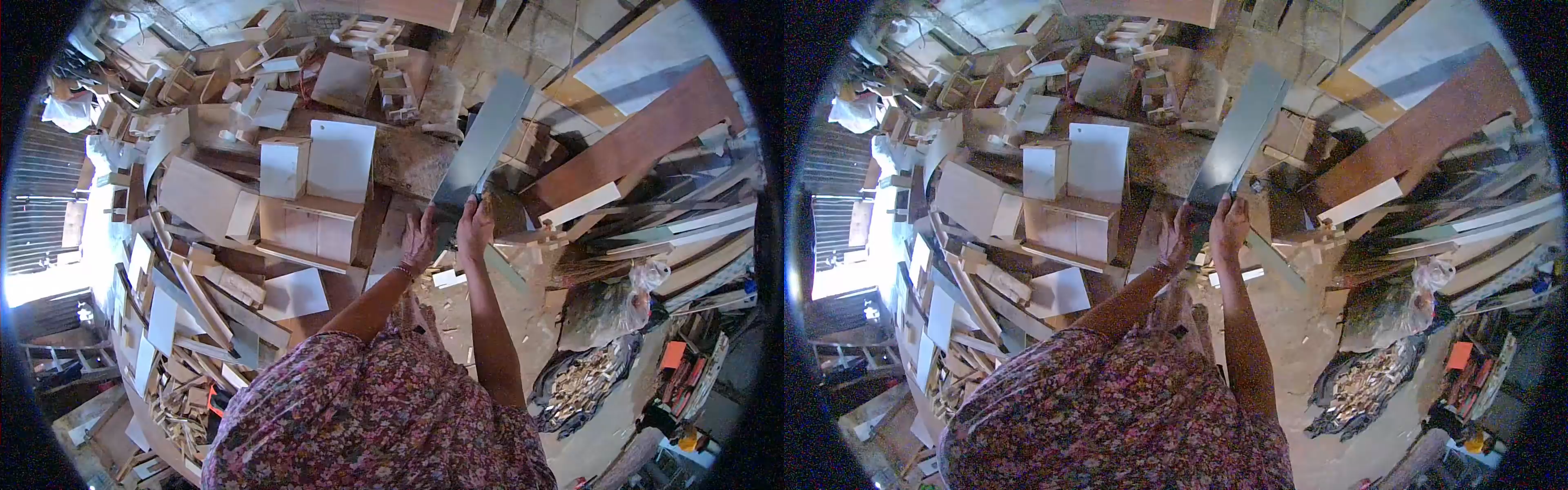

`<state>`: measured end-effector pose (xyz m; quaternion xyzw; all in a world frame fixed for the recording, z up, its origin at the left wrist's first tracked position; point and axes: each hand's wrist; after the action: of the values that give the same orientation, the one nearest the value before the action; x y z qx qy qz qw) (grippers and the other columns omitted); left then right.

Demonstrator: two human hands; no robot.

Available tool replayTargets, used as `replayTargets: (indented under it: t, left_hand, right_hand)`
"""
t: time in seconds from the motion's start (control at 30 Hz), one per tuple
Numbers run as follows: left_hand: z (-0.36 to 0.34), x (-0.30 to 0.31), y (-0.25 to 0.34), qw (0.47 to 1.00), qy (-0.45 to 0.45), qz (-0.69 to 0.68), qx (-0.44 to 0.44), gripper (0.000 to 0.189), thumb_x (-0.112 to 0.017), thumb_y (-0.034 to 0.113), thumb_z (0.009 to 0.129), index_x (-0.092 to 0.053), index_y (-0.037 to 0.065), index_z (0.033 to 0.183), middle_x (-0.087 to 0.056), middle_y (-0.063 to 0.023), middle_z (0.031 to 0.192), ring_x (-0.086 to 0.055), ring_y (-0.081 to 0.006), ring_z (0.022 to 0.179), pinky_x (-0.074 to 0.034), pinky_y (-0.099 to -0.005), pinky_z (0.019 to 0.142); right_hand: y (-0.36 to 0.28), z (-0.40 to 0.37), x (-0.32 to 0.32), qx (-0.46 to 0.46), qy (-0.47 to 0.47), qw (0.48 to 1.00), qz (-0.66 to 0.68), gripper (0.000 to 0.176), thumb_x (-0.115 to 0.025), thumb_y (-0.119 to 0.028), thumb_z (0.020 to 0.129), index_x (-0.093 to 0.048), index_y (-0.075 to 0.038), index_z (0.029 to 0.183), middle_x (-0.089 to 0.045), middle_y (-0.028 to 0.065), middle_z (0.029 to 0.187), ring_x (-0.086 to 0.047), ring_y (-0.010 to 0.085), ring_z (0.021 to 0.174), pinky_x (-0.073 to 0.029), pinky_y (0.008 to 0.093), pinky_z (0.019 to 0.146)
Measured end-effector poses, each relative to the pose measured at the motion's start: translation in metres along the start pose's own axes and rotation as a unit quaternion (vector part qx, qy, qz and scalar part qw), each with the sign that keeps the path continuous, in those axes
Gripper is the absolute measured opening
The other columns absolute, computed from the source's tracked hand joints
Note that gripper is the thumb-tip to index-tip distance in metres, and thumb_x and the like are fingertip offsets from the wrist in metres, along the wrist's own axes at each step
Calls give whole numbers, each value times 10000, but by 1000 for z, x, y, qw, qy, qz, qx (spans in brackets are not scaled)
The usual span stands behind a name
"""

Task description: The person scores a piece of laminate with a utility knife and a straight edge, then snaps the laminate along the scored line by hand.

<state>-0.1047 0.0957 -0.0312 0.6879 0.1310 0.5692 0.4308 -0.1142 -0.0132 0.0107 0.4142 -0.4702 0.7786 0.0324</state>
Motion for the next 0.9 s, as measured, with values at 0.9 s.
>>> replayTargets:
  t: [0.9]
  left_hand:
    - [19, 21, -41, 988, 37, -126, 85, 346, -325, 130, 824, -320, 53, 1161, -414, -191, 1070, -387, -310, 990, -289, -356, 844]
  right_hand:
    - [-60, -56, -30, -11, -111, 987, -118, 227, -357, -217, 811, -410, -4, 752, -509, 206, 547, -525, 359, 519, -427, 407, 431]
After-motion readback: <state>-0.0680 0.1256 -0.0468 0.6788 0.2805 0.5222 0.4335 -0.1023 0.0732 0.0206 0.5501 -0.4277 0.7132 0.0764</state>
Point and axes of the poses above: each hand's wrist, its own z-axis towards the middle knuckle, its own x-axis out of the back of the hand, y = z × x
